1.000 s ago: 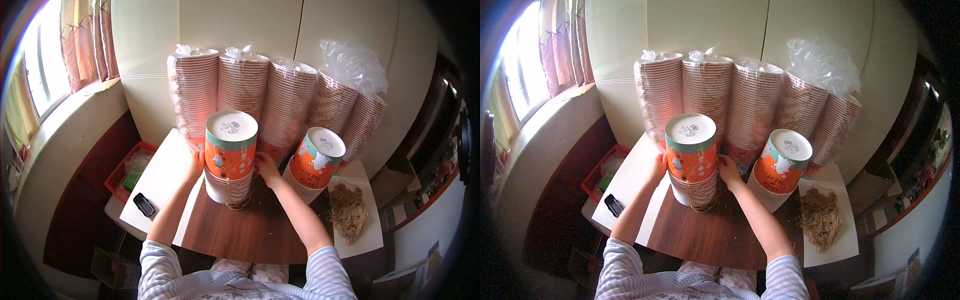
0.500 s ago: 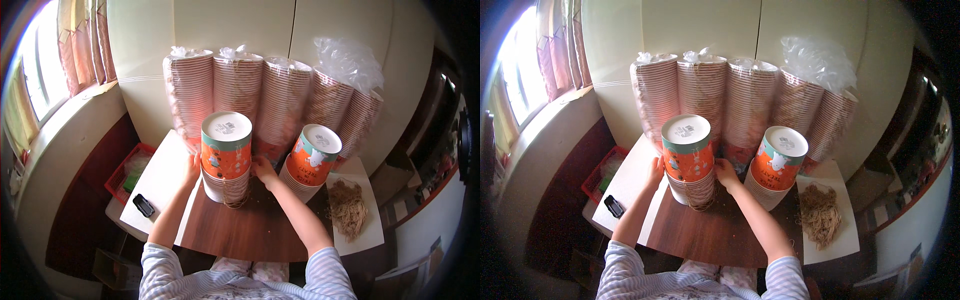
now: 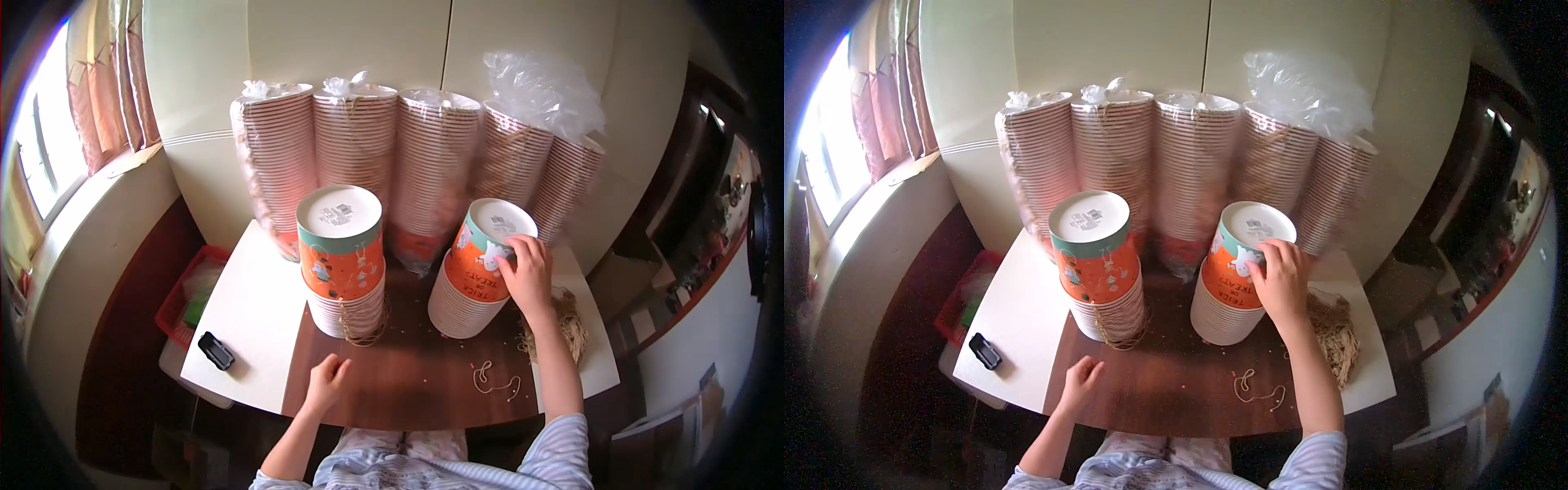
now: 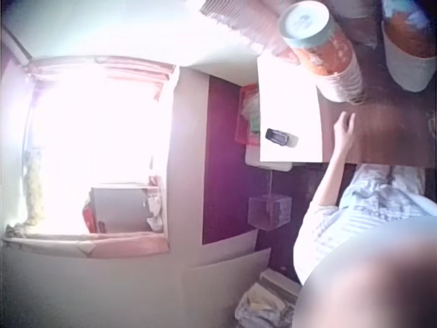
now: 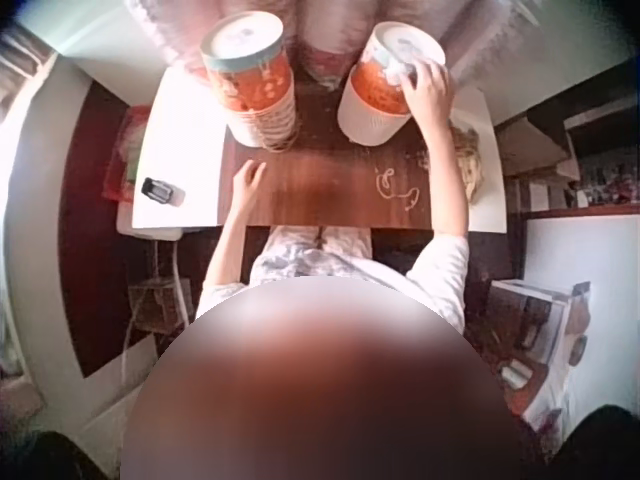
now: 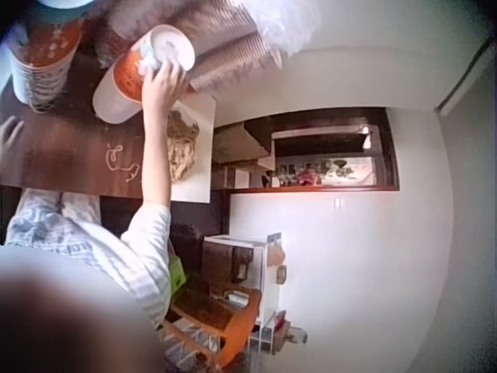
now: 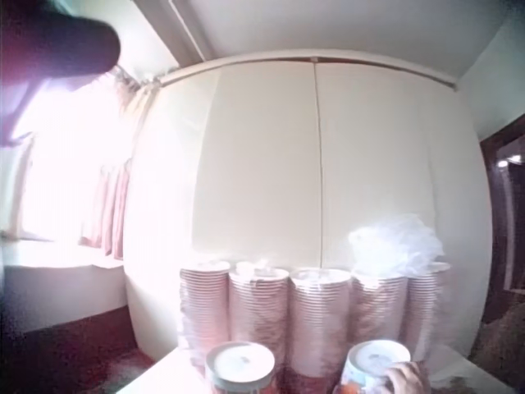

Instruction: Manually tying thin rope or string handles onto the rims of decorated paper buckets.

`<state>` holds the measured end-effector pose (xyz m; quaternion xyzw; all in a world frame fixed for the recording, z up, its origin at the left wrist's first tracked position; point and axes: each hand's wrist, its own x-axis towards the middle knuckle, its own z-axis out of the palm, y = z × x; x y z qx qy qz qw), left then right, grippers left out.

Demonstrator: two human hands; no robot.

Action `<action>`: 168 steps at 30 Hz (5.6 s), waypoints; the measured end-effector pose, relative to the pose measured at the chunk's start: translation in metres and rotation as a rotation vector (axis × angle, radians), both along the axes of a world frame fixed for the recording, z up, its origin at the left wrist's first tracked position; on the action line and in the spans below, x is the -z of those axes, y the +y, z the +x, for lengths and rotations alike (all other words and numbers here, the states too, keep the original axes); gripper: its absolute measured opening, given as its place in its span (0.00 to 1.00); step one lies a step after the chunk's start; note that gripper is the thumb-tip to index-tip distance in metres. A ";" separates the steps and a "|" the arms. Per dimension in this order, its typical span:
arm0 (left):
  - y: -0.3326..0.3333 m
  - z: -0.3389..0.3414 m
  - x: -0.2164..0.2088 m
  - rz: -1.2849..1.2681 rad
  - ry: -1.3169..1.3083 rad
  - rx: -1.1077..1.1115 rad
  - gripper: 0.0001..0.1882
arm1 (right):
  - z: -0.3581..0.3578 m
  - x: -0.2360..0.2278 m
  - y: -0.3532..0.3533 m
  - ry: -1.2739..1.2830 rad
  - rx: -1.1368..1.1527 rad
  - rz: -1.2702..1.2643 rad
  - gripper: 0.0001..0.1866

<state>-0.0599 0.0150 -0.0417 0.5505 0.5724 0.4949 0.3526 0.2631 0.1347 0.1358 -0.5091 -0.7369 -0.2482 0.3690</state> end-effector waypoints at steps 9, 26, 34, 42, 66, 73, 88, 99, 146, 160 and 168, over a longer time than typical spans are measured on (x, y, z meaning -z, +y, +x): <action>-0.016 0.034 -0.002 -0.050 0.136 0.190 0.12 | 0.002 -0.005 0.017 0.370 -0.155 -0.105 0.08; -0.005 0.047 -0.020 -0.010 0.138 0.250 0.09 | 0.032 -0.090 -0.040 0.861 -0.584 0.142 0.07; 0.002 0.044 -0.059 0.125 -0.207 0.250 0.22 | 0.022 -0.016 -0.084 1.600 -0.905 -0.509 0.15; -0.012 0.044 -0.090 0.098 -0.431 0.375 0.25 | -0.015 0.112 -0.103 2.086 -0.861 -1.089 0.17; -0.002 0.028 -0.105 0.123 0.352 0.070 0.09 | -0.031 0.148 -0.141 2.002 -0.729 -1.398 0.14; -0.003 0.035 -0.108 0.129 0.540 0.017 0.13 | -0.021 0.159 -0.151 1.891 -0.620 -1.480 0.12; 0.000 0.052 -0.085 0.202 0.369 0.498 0.14 | -0.059 0.114 -0.107 1.192 -1.119 -1.615 0.18; -0.006 0.055 -0.076 0.105 0.339 0.534 0.11 | -0.075 0.130 -0.098 1.350 -1.216 -1.852 0.06; -0.026 0.064 -0.077 -0.160 0.547 0.176 0.17 | 0.061 0.073 -0.101 0.446 -0.599 -0.729 0.05; -0.034 0.065 -0.051 -0.152 -0.159 0.255 0.18 | -0.078 0.092 -0.081 0.138 -0.805 -1.003 0.05; -0.035 0.067 -0.051 -0.159 -0.164 0.242 0.17 | -0.083 0.099 -0.079 0.161 -0.791 -1.001 0.04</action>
